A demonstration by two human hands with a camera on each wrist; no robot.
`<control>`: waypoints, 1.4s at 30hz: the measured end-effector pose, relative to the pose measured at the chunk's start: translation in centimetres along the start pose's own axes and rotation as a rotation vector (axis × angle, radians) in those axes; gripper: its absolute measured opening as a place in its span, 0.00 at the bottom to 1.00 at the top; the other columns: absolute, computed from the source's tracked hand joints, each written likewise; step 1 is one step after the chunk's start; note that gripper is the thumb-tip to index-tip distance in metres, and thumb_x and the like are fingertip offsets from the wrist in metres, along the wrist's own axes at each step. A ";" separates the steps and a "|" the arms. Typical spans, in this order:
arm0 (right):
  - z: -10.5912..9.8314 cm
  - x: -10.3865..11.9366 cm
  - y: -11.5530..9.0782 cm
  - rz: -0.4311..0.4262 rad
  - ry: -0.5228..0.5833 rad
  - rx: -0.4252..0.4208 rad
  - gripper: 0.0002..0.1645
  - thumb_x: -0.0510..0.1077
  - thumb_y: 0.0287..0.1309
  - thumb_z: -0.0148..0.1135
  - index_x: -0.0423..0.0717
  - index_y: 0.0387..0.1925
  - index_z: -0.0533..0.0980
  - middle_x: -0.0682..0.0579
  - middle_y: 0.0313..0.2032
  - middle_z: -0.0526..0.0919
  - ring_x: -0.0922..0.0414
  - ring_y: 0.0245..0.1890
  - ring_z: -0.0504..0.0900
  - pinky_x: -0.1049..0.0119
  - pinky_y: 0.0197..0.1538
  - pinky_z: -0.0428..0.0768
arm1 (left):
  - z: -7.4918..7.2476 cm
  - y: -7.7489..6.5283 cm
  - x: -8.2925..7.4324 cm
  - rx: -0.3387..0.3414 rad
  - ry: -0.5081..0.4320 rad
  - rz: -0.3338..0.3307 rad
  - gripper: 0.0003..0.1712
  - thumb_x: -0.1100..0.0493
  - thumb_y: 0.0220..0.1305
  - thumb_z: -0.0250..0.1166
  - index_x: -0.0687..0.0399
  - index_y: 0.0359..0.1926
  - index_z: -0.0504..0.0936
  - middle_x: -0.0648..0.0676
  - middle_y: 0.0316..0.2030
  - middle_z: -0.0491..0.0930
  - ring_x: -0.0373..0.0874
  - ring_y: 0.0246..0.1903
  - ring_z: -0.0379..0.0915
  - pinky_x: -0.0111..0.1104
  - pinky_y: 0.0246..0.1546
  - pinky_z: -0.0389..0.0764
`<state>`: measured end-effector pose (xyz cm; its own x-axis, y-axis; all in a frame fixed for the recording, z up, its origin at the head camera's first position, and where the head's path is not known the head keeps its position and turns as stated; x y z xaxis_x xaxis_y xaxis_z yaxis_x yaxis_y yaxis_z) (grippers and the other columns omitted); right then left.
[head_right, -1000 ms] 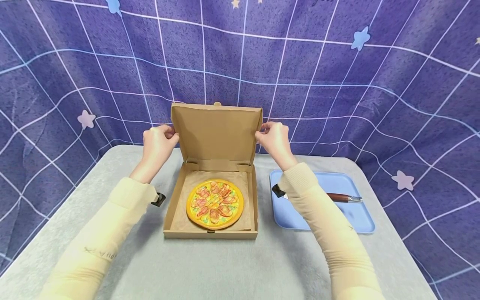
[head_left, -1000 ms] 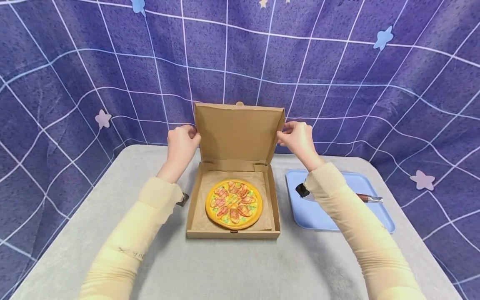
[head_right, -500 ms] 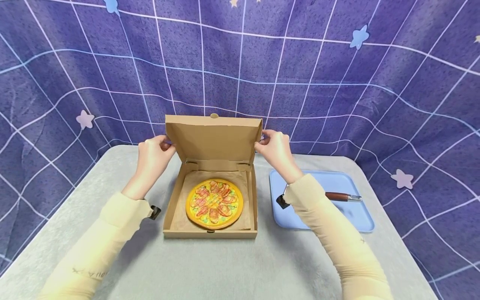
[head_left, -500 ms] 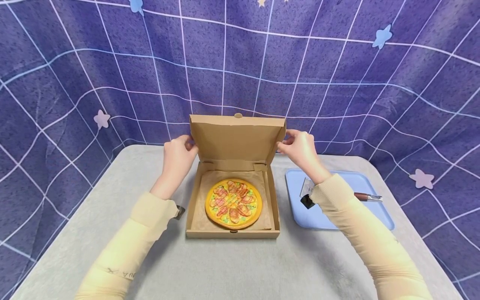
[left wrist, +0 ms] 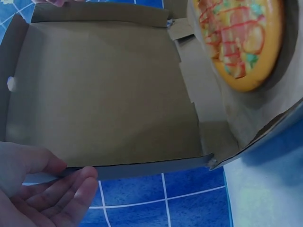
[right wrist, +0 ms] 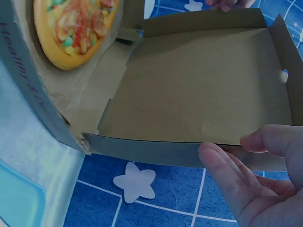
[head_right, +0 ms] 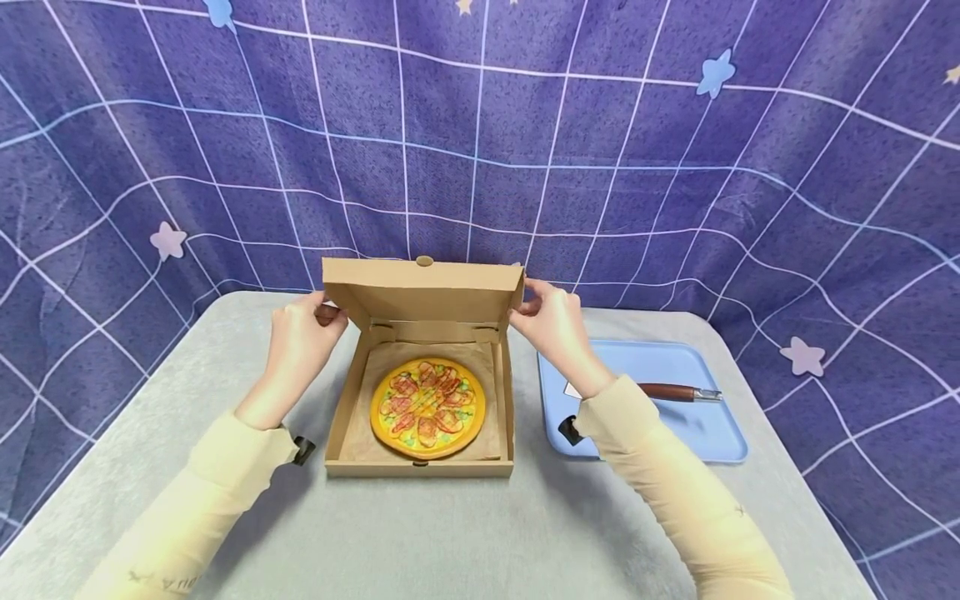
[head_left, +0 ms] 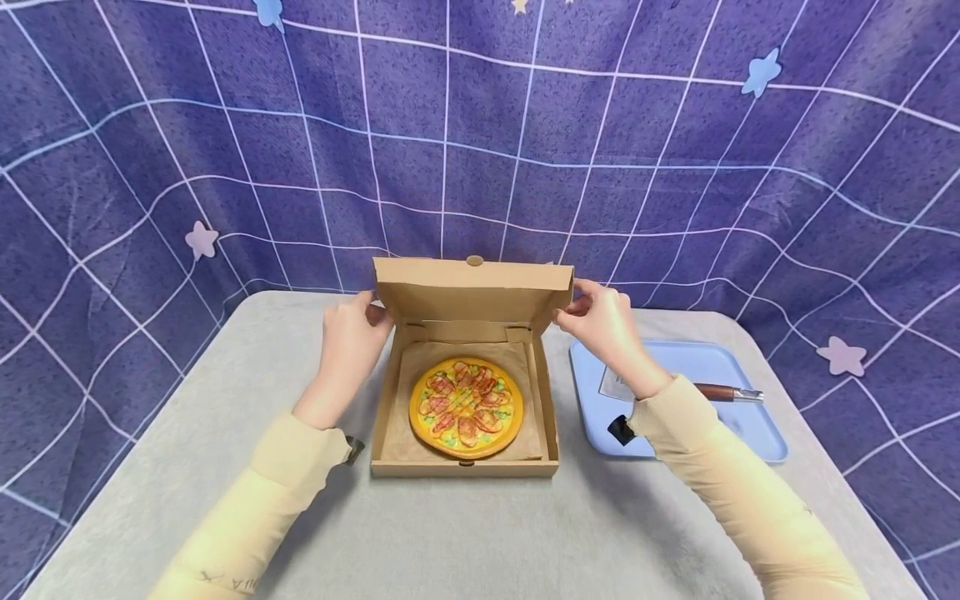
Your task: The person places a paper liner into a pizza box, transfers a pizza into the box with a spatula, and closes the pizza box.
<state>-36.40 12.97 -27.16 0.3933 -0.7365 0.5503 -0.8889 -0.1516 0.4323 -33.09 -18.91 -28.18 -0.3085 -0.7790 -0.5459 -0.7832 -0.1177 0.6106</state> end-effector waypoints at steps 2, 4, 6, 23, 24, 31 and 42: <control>0.0 0.1 -0.4 -0.010 -0.006 -0.004 0.29 0.41 0.48 0.67 0.34 0.53 0.74 0.43 0.28 0.86 0.50 0.28 0.86 0.54 0.35 0.83 | 0.0 -0.4 -0.1 -0.002 -0.009 0.009 0.07 0.66 0.52 0.63 0.66 0.33 0.81 0.60 0.23 0.84 0.56 0.26 0.82 0.49 0.36 0.77; 0.1 0.2 -0.7 -0.020 -0.001 -0.005 0.28 0.41 0.48 0.67 0.35 0.53 0.75 0.43 0.28 0.86 0.50 0.28 0.86 0.54 0.35 0.83 | -0.1 -0.7 0.0 -0.009 -0.011 0.012 0.05 0.66 0.51 0.63 0.64 0.31 0.81 0.60 0.22 0.84 0.56 0.26 0.82 0.48 0.35 0.78; 0.2 0.2 -1.1 -0.029 0.010 -0.007 0.26 0.41 0.48 0.67 0.36 0.51 0.76 0.44 0.27 0.86 0.50 0.28 0.86 0.55 0.35 0.83 | -0.2 -1.1 0.0 -0.011 -0.011 0.010 0.04 0.66 0.51 0.63 0.63 0.30 0.81 0.59 0.22 0.84 0.55 0.26 0.82 0.47 0.34 0.78; 1.6 -1.3 -4.2 -0.081 0.200 -0.015 0.27 0.31 0.42 0.70 0.38 0.49 0.76 0.43 0.26 0.85 0.51 0.27 0.86 0.62 0.34 0.84 | 0.6 -4.3 0.7 0.088 -0.032 -0.006 0.11 0.70 0.54 0.60 0.66 0.40 0.79 0.64 0.30 0.85 0.56 0.30 0.83 0.49 0.38 0.81; 1.7 -1.4 -4.3 -0.082 0.212 -0.010 0.29 0.31 0.41 0.70 0.39 0.50 0.76 0.43 0.26 0.85 0.51 0.28 0.86 0.63 0.34 0.84 | 0.7 -4.4 0.8 0.099 -0.040 -0.010 0.11 0.71 0.54 0.60 0.65 0.41 0.79 0.63 0.31 0.85 0.56 0.31 0.83 0.48 0.39 0.81; 2.4 -2.0 -5.2 -0.077 0.261 0.054 0.34 0.28 0.42 0.66 0.41 0.56 0.73 0.42 0.32 0.86 0.51 0.33 0.86 0.66 0.37 0.83 | 0.2 -5.2 0.8 0.097 -0.056 0.049 0.14 0.75 0.51 0.56 0.64 0.39 0.81 0.61 0.32 0.85 0.55 0.32 0.83 0.47 0.37 0.82; 2.7 -3.2 -6.6 0.013 0.314 0.101 0.22 0.32 0.61 0.49 0.46 0.54 0.77 0.45 0.34 0.86 0.57 0.28 0.84 0.72 0.29 0.81 | 0.2 -6.4 3.0 0.228 -0.183 -0.150 0.14 0.66 0.66 0.50 0.63 0.41 0.83 0.60 0.30 0.84 0.50 0.30 0.79 0.32 0.30 0.75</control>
<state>-32.45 14.53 -33.74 0.4208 -0.5025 0.7553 -0.9071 -0.2198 0.3591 -29.11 -20.35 -33.85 -0.2566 -0.6377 -0.7263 -0.9214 -0.0655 0.3830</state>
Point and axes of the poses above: each hand's wrist, its own y-axis towards the middle knuckle, its own z-axis out of the palm, x = y × z, the point moved 10 cm from there along y, towards the middle knuckle
